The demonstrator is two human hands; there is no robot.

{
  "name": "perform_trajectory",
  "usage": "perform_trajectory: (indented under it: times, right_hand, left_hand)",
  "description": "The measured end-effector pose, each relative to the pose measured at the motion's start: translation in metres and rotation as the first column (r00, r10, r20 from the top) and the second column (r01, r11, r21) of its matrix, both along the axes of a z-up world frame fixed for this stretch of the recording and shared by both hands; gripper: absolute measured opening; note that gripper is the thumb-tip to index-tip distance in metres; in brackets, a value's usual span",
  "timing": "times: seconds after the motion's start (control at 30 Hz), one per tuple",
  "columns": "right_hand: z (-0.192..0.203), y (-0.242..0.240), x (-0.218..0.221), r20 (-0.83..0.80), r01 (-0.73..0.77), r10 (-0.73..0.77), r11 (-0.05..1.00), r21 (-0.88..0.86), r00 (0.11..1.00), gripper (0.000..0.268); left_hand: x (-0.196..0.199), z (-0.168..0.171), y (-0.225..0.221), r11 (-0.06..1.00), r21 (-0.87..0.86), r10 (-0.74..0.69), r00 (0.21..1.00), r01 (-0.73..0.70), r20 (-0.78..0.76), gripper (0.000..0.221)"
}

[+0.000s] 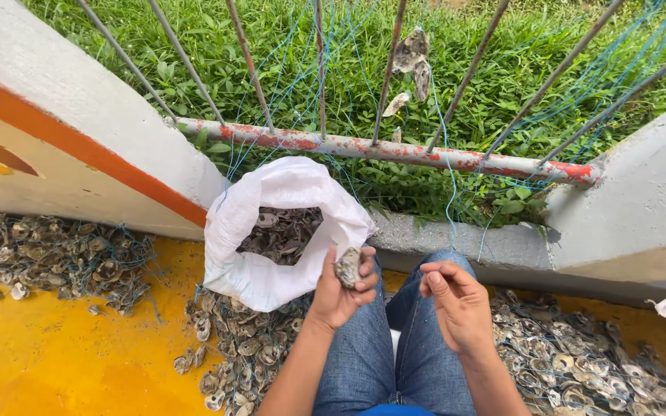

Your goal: Threading empty oyster shells onto blue plastic strings hanging from a metal fence.

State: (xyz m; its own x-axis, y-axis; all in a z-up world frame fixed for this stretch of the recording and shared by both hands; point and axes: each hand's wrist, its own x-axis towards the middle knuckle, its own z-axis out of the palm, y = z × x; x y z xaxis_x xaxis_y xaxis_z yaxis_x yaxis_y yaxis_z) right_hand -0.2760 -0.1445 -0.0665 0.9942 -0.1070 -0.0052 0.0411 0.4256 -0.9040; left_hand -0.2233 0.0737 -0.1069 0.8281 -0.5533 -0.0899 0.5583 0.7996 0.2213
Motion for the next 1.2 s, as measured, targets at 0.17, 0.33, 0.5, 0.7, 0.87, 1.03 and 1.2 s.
perform_trajectory:
  times: [0.17,0.33,0.5,0.7,0.87,1.03,1.2]
  right_hand:
    - [0.001,0.01,0.002,0.098,0.052,-0.054,0.998,0.024,0.994,0.014]
    - [0.008,0.019,0.001,0.125,0.115,-0.095,0.98,-0.16,0.988,0.015]
    - [0.011,0.018,0.002,0.201,0.165,-0.113,0.95,-0.265,0.973,0.015]
    - [0.019,0.018,0.0,0.177,0.157,-0.117,0.96,-0.23,0.977,0.014]
    - [0.016,0.019,0.002,0.187,0.18,-0.131,0.943,-0.279,0.974,0.015]
    - [0.005,0.02,0.003,0.1,0.18,-0.156,0.932,-0.315,0.983,0.015]
    - [-0.034,0.005,0.007,-0.135,0.001,-0.014,0.996,-0.09,0.991,0.013]
  left_hand:
    - [-0.018,0.008,-0.028,0.997,-0.051,-0.052,0.997,0.049,-0.048,0.056]
    - [-0.023,0.014,-0.038,0.993,-0.094,-0.08,0.994,0.072,-0.078,0.049]
    - [-0.026,0.016,-0.043,0.989,-0.125,-0.094,0.991,0.082,-0.09,0.047]
    - [-0.027,0.017,-0.045,0.989,-0.132,-0.079,0.993,0.067,-0.088,0.046]
    - [-0.03,0.015,-0.048,0.986,-0.145,-0.095,0.993,0.084,-0.071,0.044]
    - [-0.034,0.016,-0.054,0.993,-0.069,-0.096,0.995,0.094,-0.017,0.035]
    - [-0.035,-0.007,-0.062,0.914,0.394,0.026,0.983,-0.098,0.184,0.02]
